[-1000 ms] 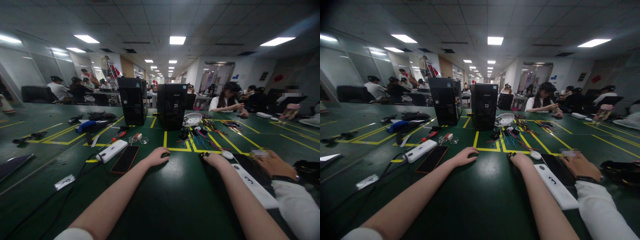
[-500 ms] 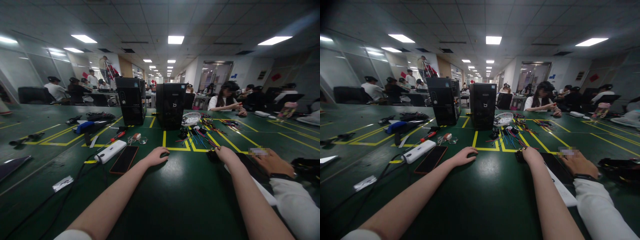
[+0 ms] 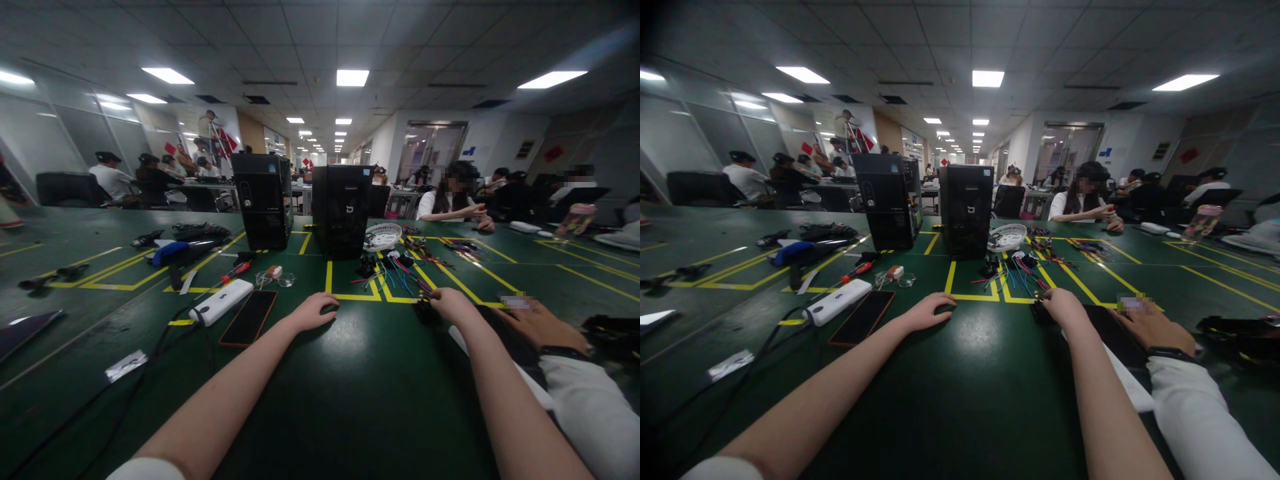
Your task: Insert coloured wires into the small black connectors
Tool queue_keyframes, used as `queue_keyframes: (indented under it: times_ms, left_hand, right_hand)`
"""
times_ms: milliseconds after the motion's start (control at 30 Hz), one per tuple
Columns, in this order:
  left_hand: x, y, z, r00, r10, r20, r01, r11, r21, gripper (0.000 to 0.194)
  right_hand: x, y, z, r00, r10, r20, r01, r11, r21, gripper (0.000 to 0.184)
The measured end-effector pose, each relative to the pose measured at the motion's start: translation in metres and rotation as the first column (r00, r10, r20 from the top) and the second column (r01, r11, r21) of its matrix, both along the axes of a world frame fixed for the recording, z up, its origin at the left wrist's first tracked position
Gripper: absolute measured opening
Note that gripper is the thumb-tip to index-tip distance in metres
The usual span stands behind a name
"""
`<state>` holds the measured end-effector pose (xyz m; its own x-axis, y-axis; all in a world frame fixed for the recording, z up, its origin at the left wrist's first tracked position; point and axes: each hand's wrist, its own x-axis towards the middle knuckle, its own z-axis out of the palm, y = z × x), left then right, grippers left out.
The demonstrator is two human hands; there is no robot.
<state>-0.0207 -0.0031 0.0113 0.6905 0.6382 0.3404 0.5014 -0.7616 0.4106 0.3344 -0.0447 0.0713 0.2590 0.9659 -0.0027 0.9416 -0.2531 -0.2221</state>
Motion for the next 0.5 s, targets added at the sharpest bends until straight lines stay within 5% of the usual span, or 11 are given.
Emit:
queue_keyframes:
  times_ms: [500]
  left_hand:
    - [0.0002,0.0002,-0.0003,1.000,0.007,0.001,-0.006,1.000,-0.015,0.028]
  right_hand:
    - [0.0034,0.0033,-0.0102,0.997,-0.009,0.082,0.002,0.997,0.075,0.027]
